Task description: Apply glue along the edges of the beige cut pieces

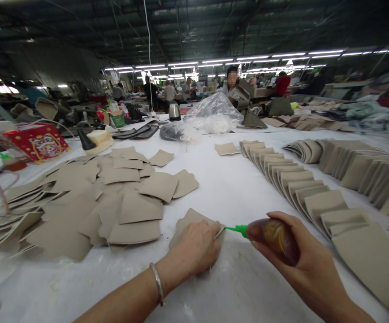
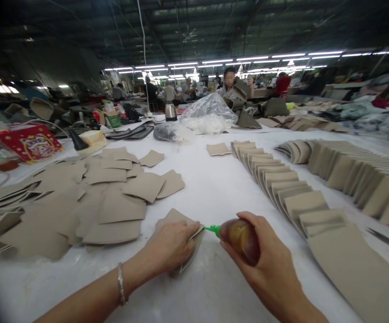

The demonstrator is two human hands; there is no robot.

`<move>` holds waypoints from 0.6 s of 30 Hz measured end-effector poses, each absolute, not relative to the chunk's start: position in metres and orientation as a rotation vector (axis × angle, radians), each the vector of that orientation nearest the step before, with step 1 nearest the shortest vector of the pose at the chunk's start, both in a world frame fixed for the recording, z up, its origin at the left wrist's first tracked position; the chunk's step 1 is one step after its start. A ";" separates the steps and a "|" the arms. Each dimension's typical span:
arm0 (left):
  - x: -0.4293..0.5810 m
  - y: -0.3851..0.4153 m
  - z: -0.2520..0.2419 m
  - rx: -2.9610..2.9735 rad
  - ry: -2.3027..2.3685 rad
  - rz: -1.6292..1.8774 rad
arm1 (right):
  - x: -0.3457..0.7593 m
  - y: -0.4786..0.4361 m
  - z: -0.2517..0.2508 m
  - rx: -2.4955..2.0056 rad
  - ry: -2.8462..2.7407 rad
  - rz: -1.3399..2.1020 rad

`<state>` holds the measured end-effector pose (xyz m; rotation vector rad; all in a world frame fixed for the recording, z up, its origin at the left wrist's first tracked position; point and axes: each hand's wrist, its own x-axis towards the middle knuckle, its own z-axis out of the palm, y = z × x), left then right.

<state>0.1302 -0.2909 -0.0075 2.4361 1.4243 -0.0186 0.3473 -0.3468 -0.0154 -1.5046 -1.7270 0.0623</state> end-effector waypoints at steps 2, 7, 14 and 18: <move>0.129 -0.291 -0.010 2.447 1.421 -0.003 | 0.347 -0.347 -0.017 -1.514 -1.738 0.072; 0.128 -0.293 -0.011 2.471 1.417 0.016 | 0.351 -0.347 -0.018 -1.524 -1.718 0.106; 0.129 -0.294 -0.010 2.449 1.395 0.030 | 0.355 -0.345 -0.022 -1.550 -1.690 0.163; 0.127 -0.295 -0.009 2.440 1.397 0.034 | 0.358 -0.344 -0.024 -1.552 -1.674 0.198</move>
